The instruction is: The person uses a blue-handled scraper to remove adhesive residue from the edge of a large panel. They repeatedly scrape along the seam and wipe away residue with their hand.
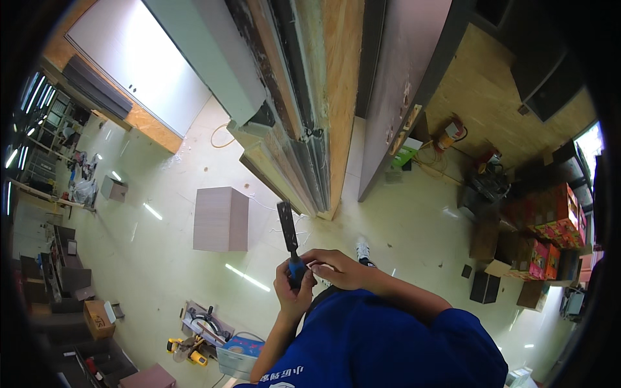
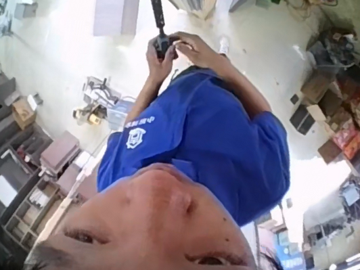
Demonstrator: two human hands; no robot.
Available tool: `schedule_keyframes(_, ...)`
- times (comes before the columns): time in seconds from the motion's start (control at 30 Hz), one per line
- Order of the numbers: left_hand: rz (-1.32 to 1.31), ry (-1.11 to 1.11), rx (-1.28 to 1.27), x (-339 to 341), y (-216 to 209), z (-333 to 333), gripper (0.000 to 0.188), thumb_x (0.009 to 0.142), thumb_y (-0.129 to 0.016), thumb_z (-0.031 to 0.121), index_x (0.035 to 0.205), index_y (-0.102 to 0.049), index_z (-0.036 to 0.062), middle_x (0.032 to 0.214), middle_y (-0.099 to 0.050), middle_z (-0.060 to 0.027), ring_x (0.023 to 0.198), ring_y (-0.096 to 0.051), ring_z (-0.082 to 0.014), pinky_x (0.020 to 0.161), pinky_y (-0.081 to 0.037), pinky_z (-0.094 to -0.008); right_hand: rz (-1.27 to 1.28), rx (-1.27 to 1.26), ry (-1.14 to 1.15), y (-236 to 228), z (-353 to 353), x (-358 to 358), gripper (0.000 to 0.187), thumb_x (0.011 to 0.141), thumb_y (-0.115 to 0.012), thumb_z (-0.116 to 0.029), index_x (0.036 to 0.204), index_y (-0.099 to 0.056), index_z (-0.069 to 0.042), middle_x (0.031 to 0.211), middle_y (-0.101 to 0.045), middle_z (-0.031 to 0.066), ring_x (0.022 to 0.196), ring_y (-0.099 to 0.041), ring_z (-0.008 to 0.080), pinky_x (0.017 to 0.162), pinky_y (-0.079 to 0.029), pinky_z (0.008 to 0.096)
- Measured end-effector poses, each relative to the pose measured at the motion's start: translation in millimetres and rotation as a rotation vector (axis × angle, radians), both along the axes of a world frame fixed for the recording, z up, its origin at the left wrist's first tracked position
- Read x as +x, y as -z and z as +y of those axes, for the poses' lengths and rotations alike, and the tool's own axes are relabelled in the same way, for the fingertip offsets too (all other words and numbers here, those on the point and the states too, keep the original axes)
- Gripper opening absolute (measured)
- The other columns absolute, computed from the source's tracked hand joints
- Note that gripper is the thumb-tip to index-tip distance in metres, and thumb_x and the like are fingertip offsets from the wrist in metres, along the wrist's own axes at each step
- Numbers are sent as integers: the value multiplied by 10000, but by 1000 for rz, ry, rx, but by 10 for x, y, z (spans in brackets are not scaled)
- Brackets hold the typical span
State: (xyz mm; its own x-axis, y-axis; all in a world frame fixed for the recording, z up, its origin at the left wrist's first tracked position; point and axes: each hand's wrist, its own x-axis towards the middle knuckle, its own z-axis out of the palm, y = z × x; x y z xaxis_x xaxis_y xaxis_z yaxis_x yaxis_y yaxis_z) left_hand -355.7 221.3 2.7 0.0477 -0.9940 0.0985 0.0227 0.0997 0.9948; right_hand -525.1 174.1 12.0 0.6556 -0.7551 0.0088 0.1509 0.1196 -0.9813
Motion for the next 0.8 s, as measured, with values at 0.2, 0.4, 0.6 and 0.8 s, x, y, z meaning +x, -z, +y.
schedule_keyframes(0.2, -317, -52, -64, -352, -363, -149, 483, 824, -613, -32, 1282, -467, -79, 1010, -665, -195, 888, -682, -242, 778, -537, -320, -105, 85, 41, -165, -167, -143, 293, 1017, -495, -173, 1247, -523, 7, 1158, -600, 93, 1089, -574, 153, 975, -454, 313)
schedule_keyframes(0.4, -25, -102, -167, -523, -755, -8, 591, 870, -583, 50, 1382, -299, -24, 1000, -589, -152, 786, -633, -199, 644, -504, -296, -359, -2, -188, -773, -564, -102, 212, 1022, -457, -208, 1142, -483, -35, 1213, -576, 140, 1145, -545, 198, 1001, -436, 362)
schedule_keyframes(0.6, 191, -101, -35, -912, -1160, -205, 636, 934, -591, 224, 1401, -222, 3, 984, -577, -148, 613, -570, -136, 529, -450, -241, -493, -28, -406, -1026, -874, -202, 168, 1012, -430, -213, 1053, -456, -52, 1175, -591, 167, 1117, -568, 234, 967, -463, 394)
schedule_keyframes(0.8, 224, -118, -7, -1014, -1226, -396, 726, 941, -558, 387, 1429, -194, -9, 818, -539, -62, 488, -449, -69, 433, -322, -210, -387, -62, -327, -1127, -1065, -253, 150, 1036, -426, -195, 1040, -447, -46, 1099, -619, 177, 1034, -625, 208, 928, -503, 382)
